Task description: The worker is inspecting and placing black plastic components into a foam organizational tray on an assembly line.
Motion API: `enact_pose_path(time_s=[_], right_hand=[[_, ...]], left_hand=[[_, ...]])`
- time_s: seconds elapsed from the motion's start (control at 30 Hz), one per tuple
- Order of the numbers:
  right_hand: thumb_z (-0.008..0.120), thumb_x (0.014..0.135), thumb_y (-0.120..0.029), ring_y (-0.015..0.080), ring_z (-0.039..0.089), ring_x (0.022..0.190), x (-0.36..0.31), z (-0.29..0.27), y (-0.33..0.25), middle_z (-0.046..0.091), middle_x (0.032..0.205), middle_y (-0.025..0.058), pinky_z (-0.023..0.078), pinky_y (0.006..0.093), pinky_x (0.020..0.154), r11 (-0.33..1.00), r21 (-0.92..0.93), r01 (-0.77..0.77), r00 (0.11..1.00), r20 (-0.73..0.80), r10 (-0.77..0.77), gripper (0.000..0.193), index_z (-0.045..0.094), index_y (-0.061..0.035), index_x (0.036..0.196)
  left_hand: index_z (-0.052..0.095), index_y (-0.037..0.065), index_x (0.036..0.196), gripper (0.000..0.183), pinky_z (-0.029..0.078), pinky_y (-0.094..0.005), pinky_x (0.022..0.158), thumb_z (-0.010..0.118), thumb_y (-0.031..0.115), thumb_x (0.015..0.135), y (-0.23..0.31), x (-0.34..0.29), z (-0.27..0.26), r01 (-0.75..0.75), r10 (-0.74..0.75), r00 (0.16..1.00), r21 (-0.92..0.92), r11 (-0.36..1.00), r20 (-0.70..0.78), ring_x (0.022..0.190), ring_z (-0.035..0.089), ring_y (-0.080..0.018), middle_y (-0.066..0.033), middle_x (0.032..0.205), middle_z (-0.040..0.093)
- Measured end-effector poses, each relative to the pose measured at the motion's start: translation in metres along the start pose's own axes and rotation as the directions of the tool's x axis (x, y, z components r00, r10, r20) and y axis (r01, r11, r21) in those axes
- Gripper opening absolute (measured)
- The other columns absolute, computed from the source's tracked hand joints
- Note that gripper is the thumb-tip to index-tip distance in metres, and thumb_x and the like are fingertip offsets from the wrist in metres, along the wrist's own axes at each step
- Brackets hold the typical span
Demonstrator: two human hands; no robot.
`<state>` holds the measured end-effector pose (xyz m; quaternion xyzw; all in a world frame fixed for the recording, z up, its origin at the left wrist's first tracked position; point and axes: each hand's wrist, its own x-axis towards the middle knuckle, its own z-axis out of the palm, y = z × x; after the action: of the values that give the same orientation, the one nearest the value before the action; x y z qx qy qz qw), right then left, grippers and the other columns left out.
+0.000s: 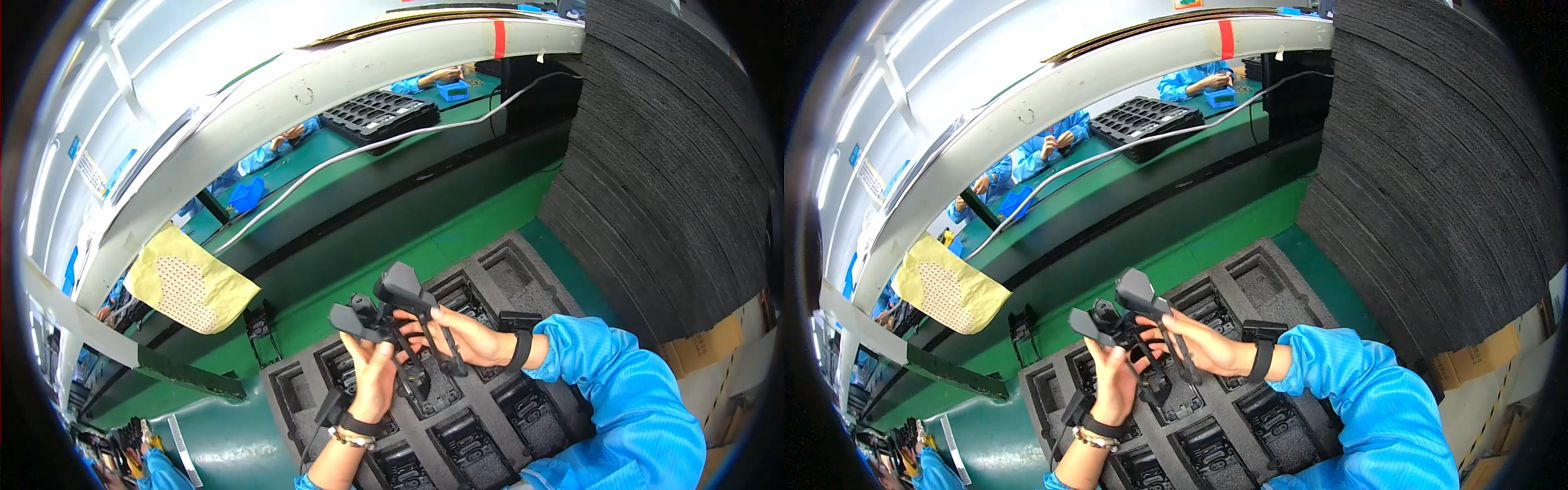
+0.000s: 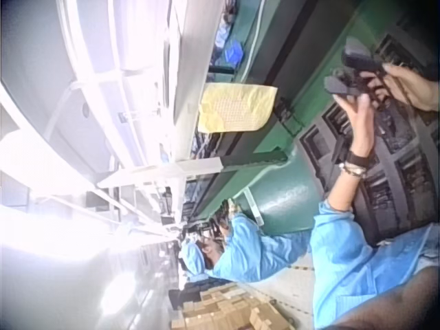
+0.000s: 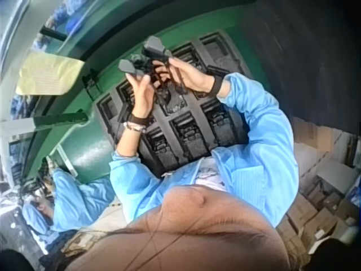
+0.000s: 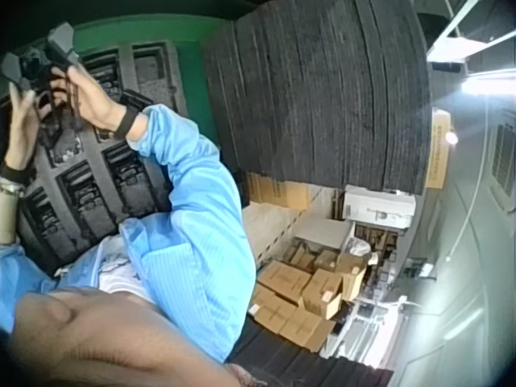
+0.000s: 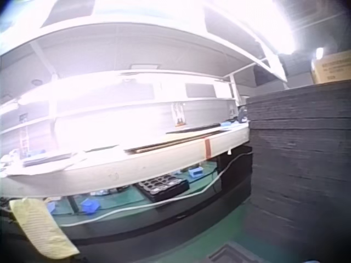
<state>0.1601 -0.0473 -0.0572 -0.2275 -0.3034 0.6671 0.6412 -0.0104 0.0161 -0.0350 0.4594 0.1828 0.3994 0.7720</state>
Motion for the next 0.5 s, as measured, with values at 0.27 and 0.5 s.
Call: enact_pose_path(time_s=[0.27, 0.5], right_hand=[[0.038, 0.107, -0.029, 0.0248, 0.057, 0.121, 0.008, -0.018, -0.027, 0.056, 0.129, 0.0178, 0.046, 0.0402, 0.107, 0.999, -0.023, 0.043, 0.991, -0.128, -0.046, 0.041, 0.049, 0.0039, 0.128], [0.043, 0.105, -0.031, 0.0211, 0.059, 0.117, 0.008, -0.019, -0.032, 0.059, 0.127, 0.0132, 0.051, 0.0356, 0.101, 0.994, -0.104, 0.035, 0.979, -0.196, -0.055, 0.038, 0.052, -0.0009, 0.126]], left_hand=[[0.043, 0.012, 0.137, 0.059, 0.045, -0.0268, 0.067, 0.065, 0.042, 0.092, 0.01, 0.02, -0.042, 0.112, -0.132, 0.99, -0.276, 0.955, -0.055, 0.081, 0.055, -0.0147, -0.0098, 0.107, 0.061], [0.037, 0.019, 0.122, 0.023, 0.025, -0.0187, 0.045, 0.05, 0.022, 0.104, 0.01, 0.02, -0.029, 0.013, -0.002, 0.991, 0.088, 0.996, -0.132, 0.053, 0.033, -0.0038, 0.0042, 0.075, 0.042]])
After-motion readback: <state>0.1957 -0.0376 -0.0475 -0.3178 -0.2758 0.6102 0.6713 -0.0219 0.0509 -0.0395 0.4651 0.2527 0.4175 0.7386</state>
